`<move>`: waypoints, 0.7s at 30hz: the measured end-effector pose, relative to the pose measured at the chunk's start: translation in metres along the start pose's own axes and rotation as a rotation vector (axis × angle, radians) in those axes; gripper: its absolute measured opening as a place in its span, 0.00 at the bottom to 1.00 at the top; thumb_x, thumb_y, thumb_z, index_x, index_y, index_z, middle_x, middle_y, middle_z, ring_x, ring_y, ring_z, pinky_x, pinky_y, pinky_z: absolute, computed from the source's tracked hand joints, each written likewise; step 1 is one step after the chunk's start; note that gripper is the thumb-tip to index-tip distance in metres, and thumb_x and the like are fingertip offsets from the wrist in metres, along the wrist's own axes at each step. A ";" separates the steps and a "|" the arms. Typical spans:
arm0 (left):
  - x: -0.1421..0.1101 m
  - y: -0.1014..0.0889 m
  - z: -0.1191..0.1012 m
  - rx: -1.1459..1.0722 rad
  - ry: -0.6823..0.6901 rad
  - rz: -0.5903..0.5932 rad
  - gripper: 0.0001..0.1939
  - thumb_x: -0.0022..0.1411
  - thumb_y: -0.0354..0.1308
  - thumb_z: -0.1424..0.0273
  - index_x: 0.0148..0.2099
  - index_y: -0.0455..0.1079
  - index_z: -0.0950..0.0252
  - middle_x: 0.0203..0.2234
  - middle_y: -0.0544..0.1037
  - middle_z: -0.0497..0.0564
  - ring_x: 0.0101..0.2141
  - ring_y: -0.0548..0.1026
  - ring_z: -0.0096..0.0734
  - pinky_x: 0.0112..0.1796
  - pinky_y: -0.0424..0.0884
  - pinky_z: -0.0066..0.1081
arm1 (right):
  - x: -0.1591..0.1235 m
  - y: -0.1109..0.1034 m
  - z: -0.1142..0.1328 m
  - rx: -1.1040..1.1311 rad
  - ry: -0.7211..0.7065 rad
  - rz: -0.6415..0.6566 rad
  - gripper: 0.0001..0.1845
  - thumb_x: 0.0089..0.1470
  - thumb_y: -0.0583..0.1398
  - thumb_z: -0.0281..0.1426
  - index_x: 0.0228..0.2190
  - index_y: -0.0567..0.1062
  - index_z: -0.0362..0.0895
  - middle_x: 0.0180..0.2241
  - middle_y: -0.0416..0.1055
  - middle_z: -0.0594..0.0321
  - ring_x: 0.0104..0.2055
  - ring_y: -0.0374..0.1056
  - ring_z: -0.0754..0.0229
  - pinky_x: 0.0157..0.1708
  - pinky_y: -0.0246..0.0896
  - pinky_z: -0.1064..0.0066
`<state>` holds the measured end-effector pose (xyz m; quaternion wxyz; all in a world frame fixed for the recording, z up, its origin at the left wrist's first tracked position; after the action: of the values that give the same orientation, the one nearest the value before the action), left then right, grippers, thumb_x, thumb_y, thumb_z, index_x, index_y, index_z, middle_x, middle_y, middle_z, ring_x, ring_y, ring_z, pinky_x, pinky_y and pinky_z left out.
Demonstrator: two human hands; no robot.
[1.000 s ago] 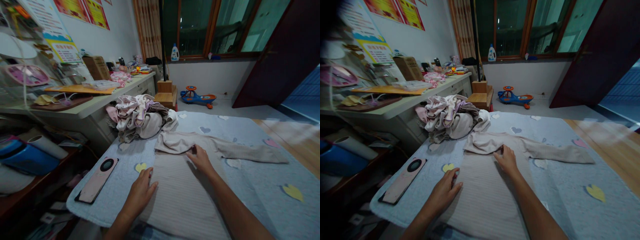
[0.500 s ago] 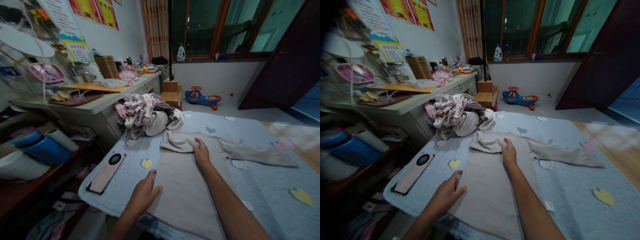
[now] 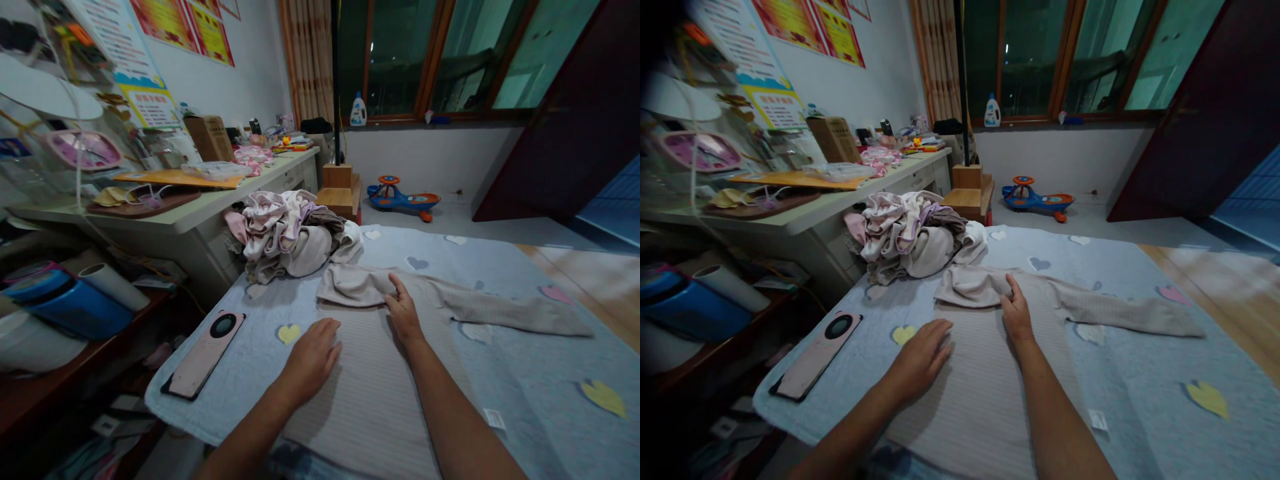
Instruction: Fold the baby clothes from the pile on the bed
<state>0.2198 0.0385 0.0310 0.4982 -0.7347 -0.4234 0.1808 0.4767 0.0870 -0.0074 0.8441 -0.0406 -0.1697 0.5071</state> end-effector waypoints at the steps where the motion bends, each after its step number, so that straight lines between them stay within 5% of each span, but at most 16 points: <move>1: 0.012 0.006 -0.006 0.008 0.059 0.060 0.23 0.67 0.50 0.67 0.63 0.62 0.63 0.60 0.67 0.57 0.60 0.64 0.38 0.60 0.61 0.38 | 0.000 0.000 0.000 0.041 0.006 0.016 0.37 0.50 0.55 0.37 0.61 0.63 0.39 0.45 0.74 0.55 0.41 0.69 0.56 0.46 0.65 0.64; 4: 0.048 0.028 -0.015 0.048 0.147 0.150 0.28 0.66 0.53 0.61 0.64 0.60 0.68 0.63 0.63 0.60 0.63 0.61 0.41 0.62 0.58 0.38 | 0.001 -0.003 0.000 0.164 0.064 0.002 0.39 0.50 0.57 0.37 0.62 0.61 0.39 0.43 0.75 0.57 0.40 0.70 0.57 0.45 0.66 0.63; 8: 0.094 0.049 -0.008 0.133 0.163 0.131 0.32 0.67 0.51 0.57 0.67 0.54 0.67 0.66 0.58 0.60 0.65 0.56 0.44 0.63 0.53 0.42 | 0.001 -0.011 0.005 0.433 0.162 -0.048 0.34 0.47 0.62 0.39 0.55 0.69 0.40 0.41 0.76 0.59 0.39 0.71 0.58 0.42 0.68 0.65; 13: 0.127 0.054 0.005 0.207 0.028 0.072 0.30 0.68 0.49 0.58 0.65 0.57 0.71 0.66 0.56 0.65 0.65 0.55 0.50 0.61 0.56 0.46 | -0.005 -0.005 0.024 0.868 0.288 0.318 0.27 0.48 0.65 0.40 0.50 0.73 0.47 0.43 0.77 0.60 0.43 0.73 0.56 0.43 0.71 0.61; 17: 0.124 0.048 0.019 0.132 -0.048 -0.012 0.26 0.64 0.53 0.61 0.59 0.62 0.70 0.57 0.68 0.66 0.59 0.64 0.52 0.58 0.59 0.47 | -0.006 -0.004 0.017 0.771 0.311 0.344 0.25 0.47 0.66 0.40 0.47 0.75 0.46 0.40 0.78 0.60 0.38 0.74 0.57 0.38 0.72 0.63; 21: 0.113 0.036 0.042 -0.186 -0.109 -0.217 0.28 0.60 0.58 0.65 0.60 0.59 0.69 0.57 0.67 0.65 0.60 0.64 0.51 0.60 0.57 0.48 | 0.002 -0.008 -0.002 0.279 0.142 0.151 0.21 0.50 0.62 0.40 0.44 0.76 0.43 0.38 0.78 0.55 0.40 0.74 0.53 0.44 0.69 0.57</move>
<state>0.2723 0.1480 -0.0016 0.4209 -0.7166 -0.5418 0.1253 0.4848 0.0851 -0.0073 0.8109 0.0285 -0.0338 0.5835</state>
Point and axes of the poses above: each hand's wrist, its own x-axis towards the middle knuckle, its own y-axis out of the palm, z = x × y, the point moved 3 cm from there along x, towards the middle knuckle
